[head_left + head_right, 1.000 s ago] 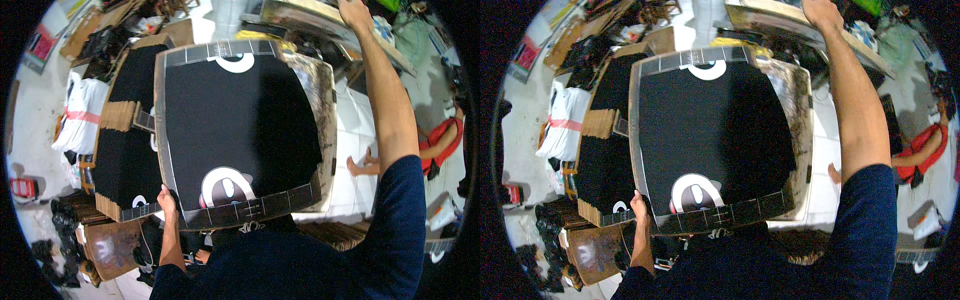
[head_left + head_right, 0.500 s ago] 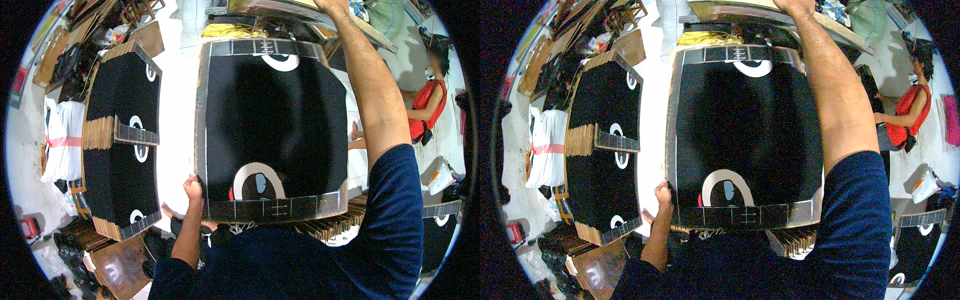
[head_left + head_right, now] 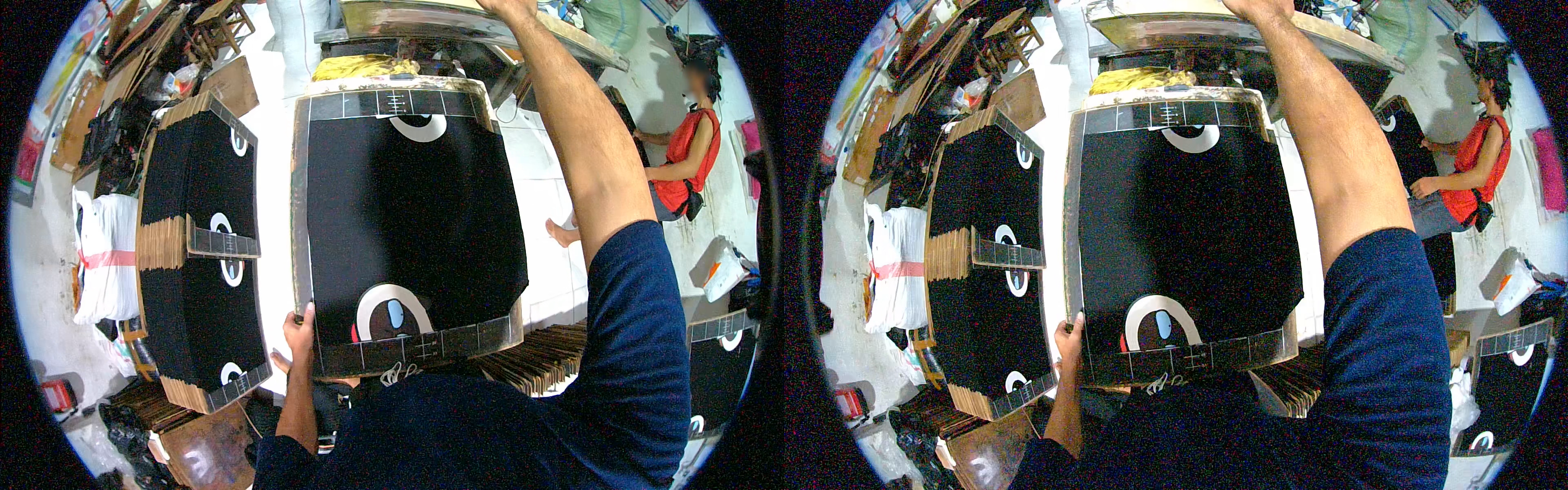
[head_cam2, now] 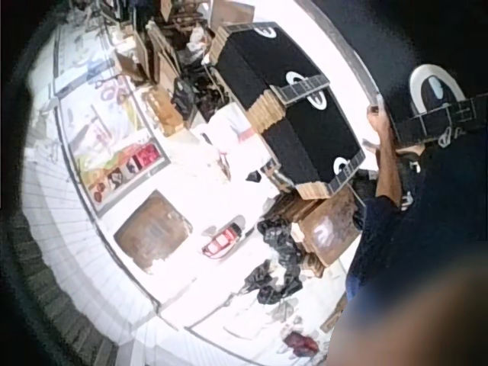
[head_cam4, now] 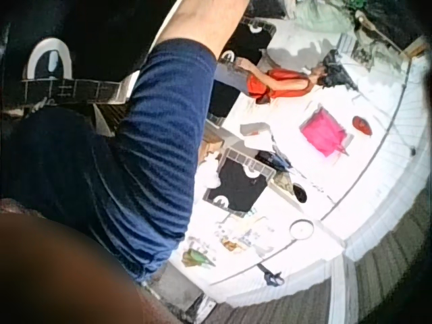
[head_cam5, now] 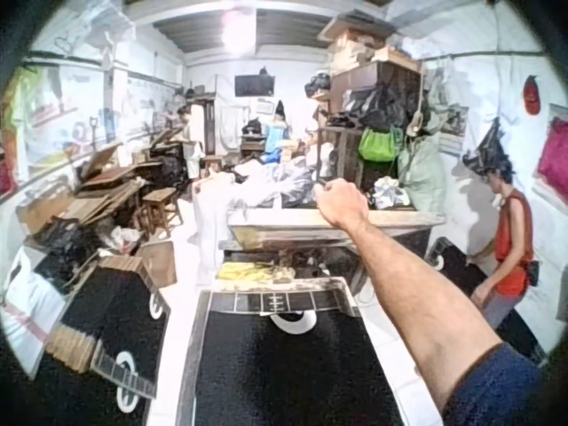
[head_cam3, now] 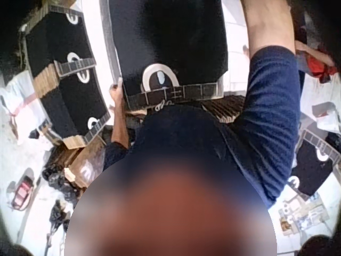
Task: The person repeatedly aligns a screen printing frame over a black t-shirt, uses a squeegee to pull ink across the mesh, and lifts the frame to reveal a printed graphic. The process is repeated multiple times on the same shirt.
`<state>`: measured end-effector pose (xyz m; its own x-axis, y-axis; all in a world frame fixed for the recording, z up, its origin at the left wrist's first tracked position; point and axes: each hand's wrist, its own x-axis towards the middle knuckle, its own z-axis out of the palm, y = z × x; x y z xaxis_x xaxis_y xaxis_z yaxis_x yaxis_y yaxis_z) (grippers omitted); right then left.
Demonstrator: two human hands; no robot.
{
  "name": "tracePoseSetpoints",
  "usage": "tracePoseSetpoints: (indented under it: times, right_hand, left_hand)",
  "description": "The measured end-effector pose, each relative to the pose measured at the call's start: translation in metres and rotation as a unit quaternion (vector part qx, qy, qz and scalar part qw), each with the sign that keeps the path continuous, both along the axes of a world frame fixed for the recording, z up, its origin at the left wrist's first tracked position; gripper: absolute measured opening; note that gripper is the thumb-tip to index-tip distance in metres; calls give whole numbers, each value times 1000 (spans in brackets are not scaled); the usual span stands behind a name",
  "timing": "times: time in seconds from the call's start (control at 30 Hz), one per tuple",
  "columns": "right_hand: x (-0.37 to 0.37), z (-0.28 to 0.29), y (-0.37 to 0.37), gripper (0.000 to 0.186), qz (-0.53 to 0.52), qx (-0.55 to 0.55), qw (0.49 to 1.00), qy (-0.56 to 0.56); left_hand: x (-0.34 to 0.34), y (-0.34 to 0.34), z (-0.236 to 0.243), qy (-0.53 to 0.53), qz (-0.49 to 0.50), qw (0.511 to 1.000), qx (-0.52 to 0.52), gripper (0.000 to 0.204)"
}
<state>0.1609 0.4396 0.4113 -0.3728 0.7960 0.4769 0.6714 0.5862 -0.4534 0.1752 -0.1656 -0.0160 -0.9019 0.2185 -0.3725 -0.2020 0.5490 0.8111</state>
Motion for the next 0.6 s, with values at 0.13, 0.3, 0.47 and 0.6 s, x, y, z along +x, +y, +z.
tracePoseSetpoints:
  times: [0.13,0.3,0.47,0.6]
  right_hand:
    - [-5,7,2,53,-10,7,1000,-13]
    - [-10,14,9,62,-21,9,1000,-15]
    - [-19,23,21,66,-26,15,999,-31]
    - [-22,29,28,66,-14,15,999,-40]
  left_hand:
    - [8,8,19,20,-57,998,-22,52]
    - [9,17,30,51,-59,987,-142,63]
    - [11,23,40,60,-44,979,-191,66]
    - [8,33,46,70,-37,975,-207,64]
